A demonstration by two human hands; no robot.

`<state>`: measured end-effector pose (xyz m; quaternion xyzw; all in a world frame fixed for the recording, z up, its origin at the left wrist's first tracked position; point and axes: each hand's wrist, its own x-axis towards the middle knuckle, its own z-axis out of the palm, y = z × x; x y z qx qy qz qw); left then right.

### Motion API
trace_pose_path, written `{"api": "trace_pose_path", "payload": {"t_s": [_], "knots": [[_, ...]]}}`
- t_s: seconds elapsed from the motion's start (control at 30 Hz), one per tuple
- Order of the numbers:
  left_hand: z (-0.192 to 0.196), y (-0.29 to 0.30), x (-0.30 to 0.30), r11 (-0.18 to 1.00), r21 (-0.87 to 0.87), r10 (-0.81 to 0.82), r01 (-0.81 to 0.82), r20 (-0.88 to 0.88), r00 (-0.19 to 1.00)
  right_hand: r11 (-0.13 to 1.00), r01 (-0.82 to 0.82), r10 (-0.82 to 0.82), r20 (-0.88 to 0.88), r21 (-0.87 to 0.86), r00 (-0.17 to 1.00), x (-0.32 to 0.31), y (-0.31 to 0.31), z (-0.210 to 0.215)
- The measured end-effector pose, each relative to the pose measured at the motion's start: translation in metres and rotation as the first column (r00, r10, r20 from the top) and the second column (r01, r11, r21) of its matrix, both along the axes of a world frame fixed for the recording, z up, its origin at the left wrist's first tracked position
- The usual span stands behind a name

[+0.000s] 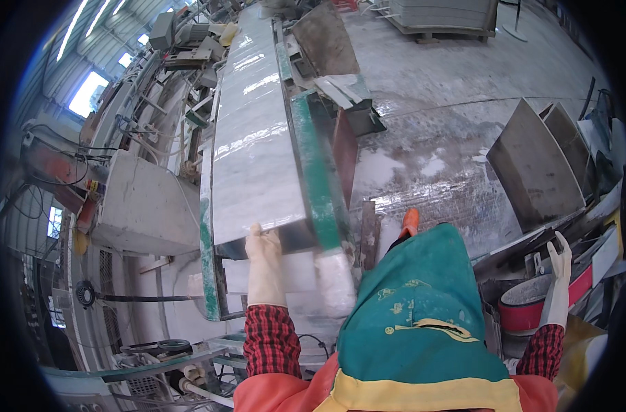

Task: The person repeatedly picks up rectangular white blocks and places them onto a moving conveyor belt in a factory. The blocks travel along the belt into a processing machine while the person continues to feed more blocks one at a time.

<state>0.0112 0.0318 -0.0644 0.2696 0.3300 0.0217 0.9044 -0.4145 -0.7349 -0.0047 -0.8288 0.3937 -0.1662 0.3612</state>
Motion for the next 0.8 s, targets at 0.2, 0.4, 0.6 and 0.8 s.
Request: {"api": "trace_pose_path", "payload": {"t_s": [0.2, 0.4, 0.6, 0.8], "knots": [[0.040, -0.040, -0.007, 0.953, 0.297, 0.057, -0.055, 0.003, 0.998, 0.996, -0.057, 0.051, -0.099, -0.063, 0.994, 0.021, 0.033, 0.008], [0.068, -0.021, -0.029, 0.797, 0.503, -0.250, 0.333, -0.226, 0.941, 0.993, -0.091, 0.082, -0.110, -0.074, 0.990, 0.034, 0.051, 0.021], [0.082, 0.011, -0.035, 0.126, 0.763, -0.447, 0.634, -0.527, 0.723, 0.958, -0.011, 0.021, 0.031, -0.286, 0.999, 0.012, 0.025, 0.022], [0.128, -0.033, -0.054, -0.761, 0.633, -0.404, -0.140, -0.294, 0.866, 0.769, 0.235, -0.285, 0.009, -0.594, 0.958, -0.044, -0.036, 0.030]]}}
